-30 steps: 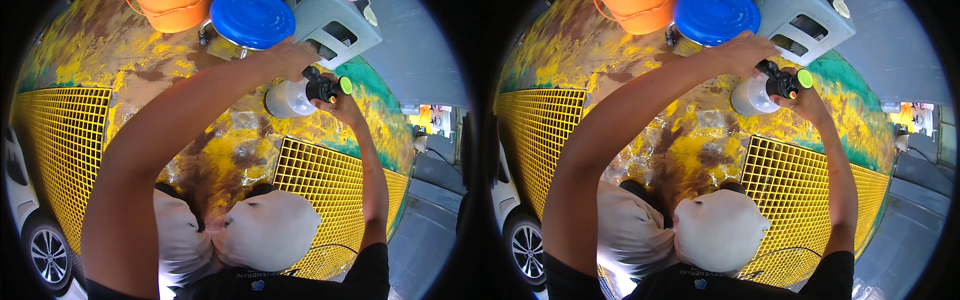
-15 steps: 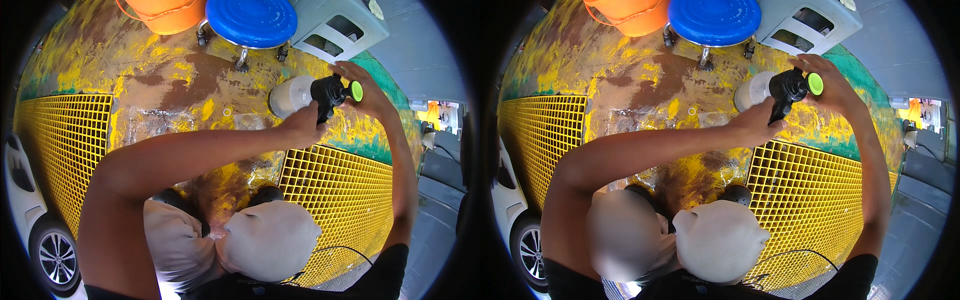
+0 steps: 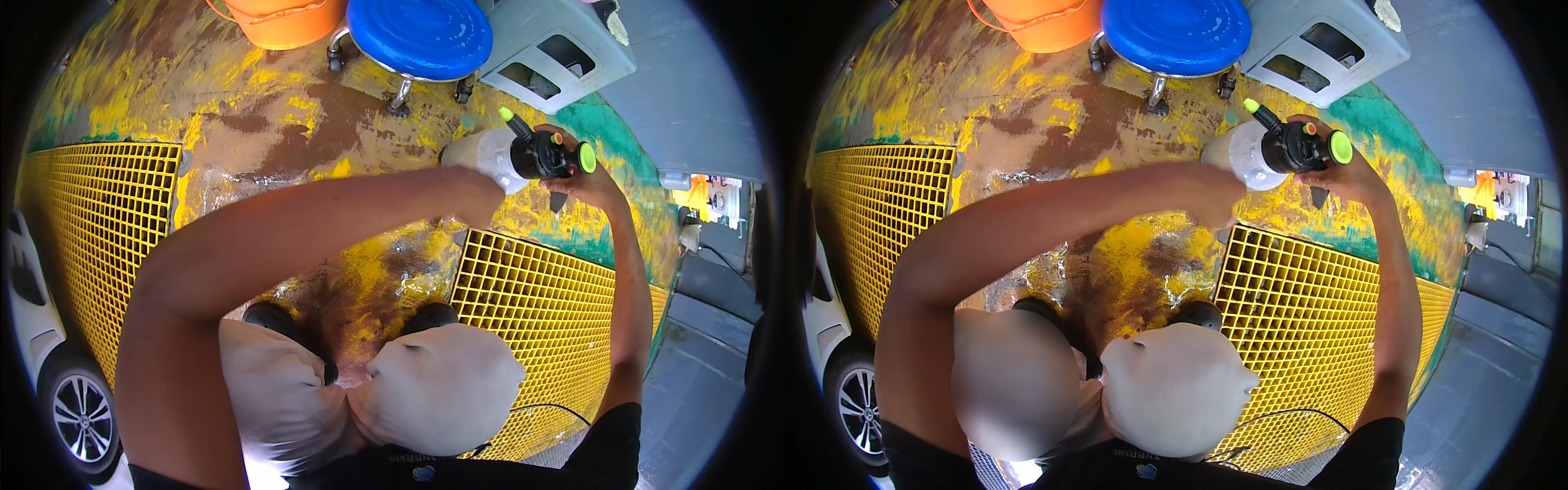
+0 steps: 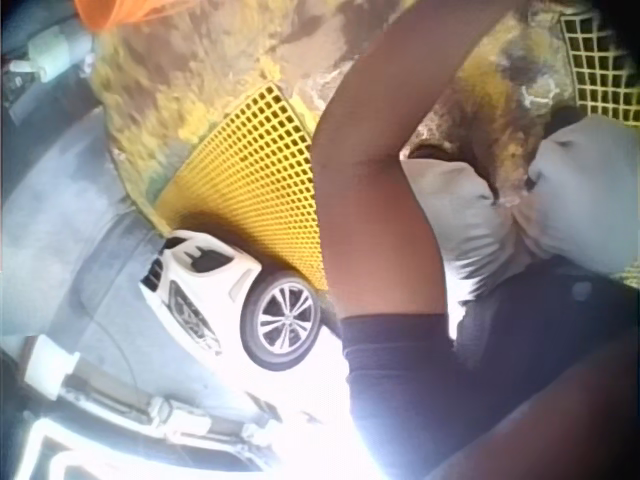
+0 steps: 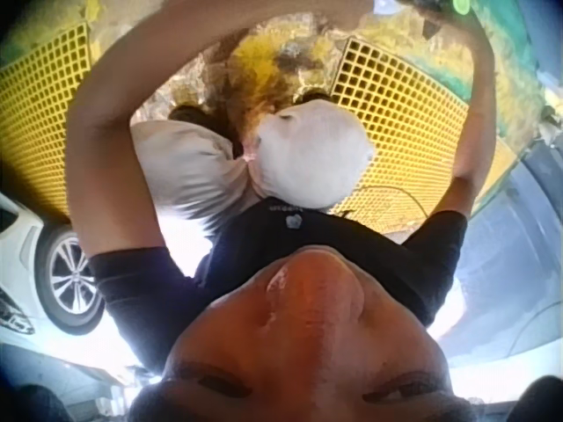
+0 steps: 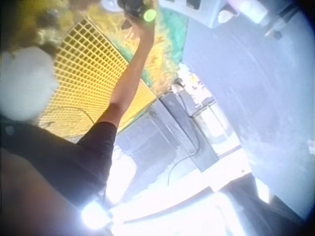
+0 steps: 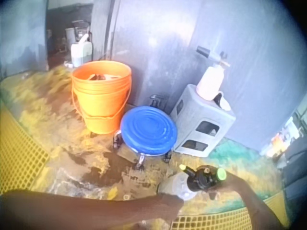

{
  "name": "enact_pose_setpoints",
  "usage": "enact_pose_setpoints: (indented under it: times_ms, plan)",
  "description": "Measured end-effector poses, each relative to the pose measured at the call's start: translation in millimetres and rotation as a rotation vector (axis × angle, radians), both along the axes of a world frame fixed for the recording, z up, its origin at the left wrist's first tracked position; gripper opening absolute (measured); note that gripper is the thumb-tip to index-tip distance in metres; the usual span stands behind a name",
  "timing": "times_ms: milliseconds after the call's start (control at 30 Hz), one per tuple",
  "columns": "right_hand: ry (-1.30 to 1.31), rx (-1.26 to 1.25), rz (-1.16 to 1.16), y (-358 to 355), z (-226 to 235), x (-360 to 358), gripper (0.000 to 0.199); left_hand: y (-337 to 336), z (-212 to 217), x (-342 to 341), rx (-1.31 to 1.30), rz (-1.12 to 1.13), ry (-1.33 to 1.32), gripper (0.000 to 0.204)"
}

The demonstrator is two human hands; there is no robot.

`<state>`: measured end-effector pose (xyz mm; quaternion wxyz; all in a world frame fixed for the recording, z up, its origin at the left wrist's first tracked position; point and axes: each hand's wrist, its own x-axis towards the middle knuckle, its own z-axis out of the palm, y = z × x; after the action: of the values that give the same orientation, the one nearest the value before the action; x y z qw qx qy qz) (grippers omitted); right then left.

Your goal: The person assembles a foam cannon spray gun by attaching a white tube, inserting a small ring, and securing the nozzle. They then place the assembled unit into a bucket and walk toward a white car.

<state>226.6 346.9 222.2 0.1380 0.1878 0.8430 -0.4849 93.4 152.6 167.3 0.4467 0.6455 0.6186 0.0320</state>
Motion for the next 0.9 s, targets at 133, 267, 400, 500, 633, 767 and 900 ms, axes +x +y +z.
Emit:
enact_pose_setpoints:
  times_ms: [133,267,400,500,633,767,900]
  plan:
    - [-0.026,0.087,0.116,15.5,1.3,-2.3,0.084,8.9,6.6,-34.9,0.767,0.445,0.183,0.024]
    - [0.003,0.308,-0.105,-16.5,-13.1,4.1,0.064,12.4,2.5,-42.8,0.934,0.445,0.242,0.023]
    - [-0.034,0.002,-0.369,-51.2,-13.4,13.8,0.060,15.8,2.3,-51.1,0.853,0.476,0.261,0.031]
    - [-0.272,-0.019,-0.532,-26.8,22.3,19.8,0.058,18.0,7.8,-71.1,0.741,0.577,0.218,0.035]
    - [0.183,0.670,-0.068,1.6,31.3,27.3,0.064,15.9,10.5,-98.7,0.772,0.760,0.217,0.032]
    - [0.282,0.624,0.276,11.5,13.6,7.0,0.070,8.6,10.6,-108.7,0.774,0.754,0.211,0.032]
    - [0.329,0.847,0.305,-1.8,13.9,-0.9,0.062,1.9,17.4,-107.9,0.683,0.738,0.208,0.030]
